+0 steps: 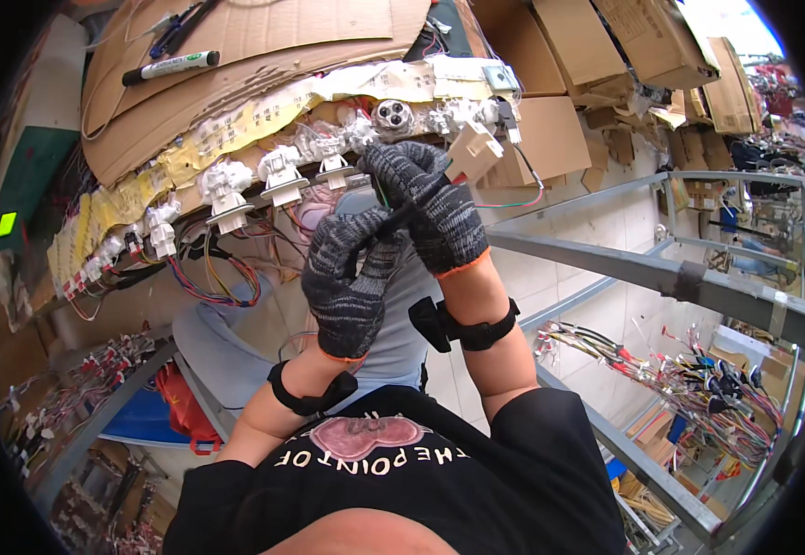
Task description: Connecting multiple colored wires into terminal sockets on an assembly board.
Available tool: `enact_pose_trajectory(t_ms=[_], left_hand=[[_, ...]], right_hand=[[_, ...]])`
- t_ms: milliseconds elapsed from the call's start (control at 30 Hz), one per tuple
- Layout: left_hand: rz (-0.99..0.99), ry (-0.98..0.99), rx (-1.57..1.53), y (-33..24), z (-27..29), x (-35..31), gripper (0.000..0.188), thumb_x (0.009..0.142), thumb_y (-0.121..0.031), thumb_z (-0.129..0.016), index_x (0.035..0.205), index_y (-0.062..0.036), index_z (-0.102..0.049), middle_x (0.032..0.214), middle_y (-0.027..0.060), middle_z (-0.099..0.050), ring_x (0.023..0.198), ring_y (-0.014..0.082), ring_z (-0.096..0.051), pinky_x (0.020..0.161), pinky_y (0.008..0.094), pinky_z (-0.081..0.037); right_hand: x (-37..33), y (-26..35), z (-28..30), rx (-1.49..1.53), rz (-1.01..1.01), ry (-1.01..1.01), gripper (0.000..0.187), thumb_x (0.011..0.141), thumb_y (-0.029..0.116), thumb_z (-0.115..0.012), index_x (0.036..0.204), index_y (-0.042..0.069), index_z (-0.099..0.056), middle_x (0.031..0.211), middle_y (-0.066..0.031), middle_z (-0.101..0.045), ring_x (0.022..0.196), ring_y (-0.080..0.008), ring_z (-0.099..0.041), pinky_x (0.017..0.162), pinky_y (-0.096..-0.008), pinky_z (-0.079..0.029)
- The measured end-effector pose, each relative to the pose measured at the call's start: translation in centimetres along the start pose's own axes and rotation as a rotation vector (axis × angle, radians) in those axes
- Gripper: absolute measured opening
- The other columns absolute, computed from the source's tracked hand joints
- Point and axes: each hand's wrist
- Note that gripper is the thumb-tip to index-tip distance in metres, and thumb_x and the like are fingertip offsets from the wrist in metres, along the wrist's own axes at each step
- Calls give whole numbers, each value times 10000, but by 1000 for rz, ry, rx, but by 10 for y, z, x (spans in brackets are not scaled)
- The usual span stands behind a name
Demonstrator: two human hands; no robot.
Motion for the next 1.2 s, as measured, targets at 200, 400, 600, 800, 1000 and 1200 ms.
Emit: enact_pose_trajectory(t_ms=[200, 400, 600, 800, 1000, 1200], left_hand=[[-14, 59, 155, 1, 8, -1, 242, 777, -13, -692, 1015, -53, -680, 866, 103, -649, 792, 297, -607, 739, 375, -476], [-363, 101, 351, 9, 11, 0, 278, 781, 22, -619, 1045, -45, -674, 892, 120, -643, 808, 314, -611, 754, 370, -489], [-123, 349, 419, 6, 5, -6, 394, 867, -70, -554, 1256, -6, -542, 1181, 175, -577, 1106, 324, -557, 931, 365, -458], [-103, 409, 615, -7, 1, -12, 509, 883, -226, -601, 1337, -41, -464, 1211, 186, -569, 1073, 330, -565, 860, 384, -490], [19, 474, 472, -17, 5, -11, 638, 886, -316, -605, 1414, -48, -367, 1341, 170, -492, 1184, 301, -522, 939, 358, -460], [-4, 509, 463, -8, 6, -12, 676, 892, -329, -588, 1434, -24, -323, 1362, 181, -471, 1204, 300, -508, 968, 359, -442]], right_hand=[[-23, 53, -7, 104, -246, -502, 338, 1008, 157, -445, 1261, -50, -530, 1071, -135, -644, 918, -187, -629, 833, -339, -508], [-15, 61, -7, 56, -238, -555, 414, 982, 80, -488, 1387, 9, -439, 995, -91, -650, 823, -107, -610, 779, -258, -505], [10, 46, 4, 333, -375, -399, 397, 983, 73, -470, 1379, 48, -452, 819, -16, -603, 689, -71, -546, 583, -247, -459], [26, 40, 4, -498, -65, -289, 329, 925, 59, -517, 1244, -9, -554, 870, -192, -663, 747, -275, -643, 707, -388, -507], [25, 37, 7, -169, -366, -226, 245, 932, 66, -528, 1133, -61, -589, 734, -109, -656, 586, -104, -611, 503, -251, -486], [22, 37, 5, -76, -472, -256, 305, 926, 56, -538, 1211, -47, -575, 708, -69, -643, 587, -74, -583, 514, -243, -474]])
Point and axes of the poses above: each hand's wrist, its own x-axis towards the middle knuckle, its own z-axis out of the back of the hand, y = z × x
